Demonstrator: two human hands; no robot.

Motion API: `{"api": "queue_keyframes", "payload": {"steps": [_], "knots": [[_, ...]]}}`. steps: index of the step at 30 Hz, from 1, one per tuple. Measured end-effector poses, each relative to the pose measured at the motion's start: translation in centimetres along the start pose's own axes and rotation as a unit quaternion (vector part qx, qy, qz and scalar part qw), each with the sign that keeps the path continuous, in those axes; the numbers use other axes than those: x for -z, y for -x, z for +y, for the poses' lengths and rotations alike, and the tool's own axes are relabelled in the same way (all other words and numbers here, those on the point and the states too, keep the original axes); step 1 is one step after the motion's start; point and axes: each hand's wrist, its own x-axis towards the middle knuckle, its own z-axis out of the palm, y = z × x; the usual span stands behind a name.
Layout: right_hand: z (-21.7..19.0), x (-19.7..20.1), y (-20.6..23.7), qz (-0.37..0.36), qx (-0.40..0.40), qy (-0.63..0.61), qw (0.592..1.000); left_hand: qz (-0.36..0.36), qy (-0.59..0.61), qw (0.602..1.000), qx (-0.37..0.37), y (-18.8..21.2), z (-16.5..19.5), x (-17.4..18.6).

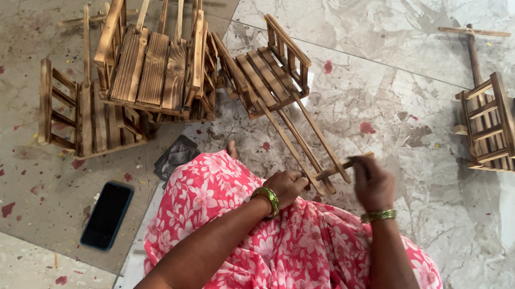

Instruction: The person sits on the floor assembling small wooden furniture pieces. They fit wooden slats and rungs into a miniature wooden cart frame, press the joints together by hand, and sand the wooden frame with a sanding block, working on the piece resting on their lap.

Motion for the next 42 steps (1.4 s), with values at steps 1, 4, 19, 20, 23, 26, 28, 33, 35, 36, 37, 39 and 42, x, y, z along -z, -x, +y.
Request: {"api": "queue_keyframes", "payload": {"steps": [1,4,19,20,23,26,28,33,35,36,37,39,42], "knots": [[0.4,0.4,-0.3,0.034,-0.025,-0.003,0.999,-0.004,0.010,1.000,-0.001,0.0,-0.1,0.0],[1.5,1.3,-0.8,0.099,-0.036,0.046,0.993,0.018,-0.007,1.000,-0.018,-0.1,-0.2,-0.1],[1.4,-0.2,-0.9,-0.039,-0.093,-0.045,0.994,0.013,-0.031,0.999,0.003,-0.2,0.0,-0.3],[1.4,-0.3,-0.8,-0.086,-0.115,-0.053,0.988,0.012,-0.031,0.999,0.003,-0.1,0.0,-0.2],[1.5,-0.6,-0.5,-0.095,-0.023,-0.040,0.994,0.008,-0.051,0.999,0.013,0.1,0.1,-0.1],[1.8,-0.6,-0.5,-0.037,-0.179,-0.049,0.982,-0.015,-0.007,0.999,0.045,0.0,-0.1,-0.2],[2.1,-0.6,-0.6,-0.018,-0.183,-0.061,0.981,0.009,-0.021,1.000,0.004,0.0,-0.5,-0.4],[3.2,-1.8,-0.2,-0.098,-0.117,-0.188,0.970,0.036,-0.023,0.999,-0.028,-0.6,-1.3,-0.8],[3.7,-2.2,-0.2,-0.095,-0.138,-0.151,0.974,0.026,-0.030,0.999,-0.016,-0.6,-1.5,-0.9],[3.9,-2.2,-0.3,-0.071,-0.150,-0.173,0.971,0.023,-0.024,0.999,-0.016,-0.7,-1.5,-0.9],[4.0,-2.2,-0.4,-0.047,-0.161,-0.193,0.967,0.020,-0.018,1.000,-0.016,-0.7,-1.5,-1.0],[4.1,-2.1,-0.5,-0.017,-0.179,-0.196,0.964,0.023,-0.012,0.999,-0.029,-0.7,-1.6,-1.0],[3.8,-1.8,-0.4,-0.032,-0.177,-0.158,0.971,0.033,-0.017,0.998,-0.045,-0.7,-1.5,-0.9]]}}
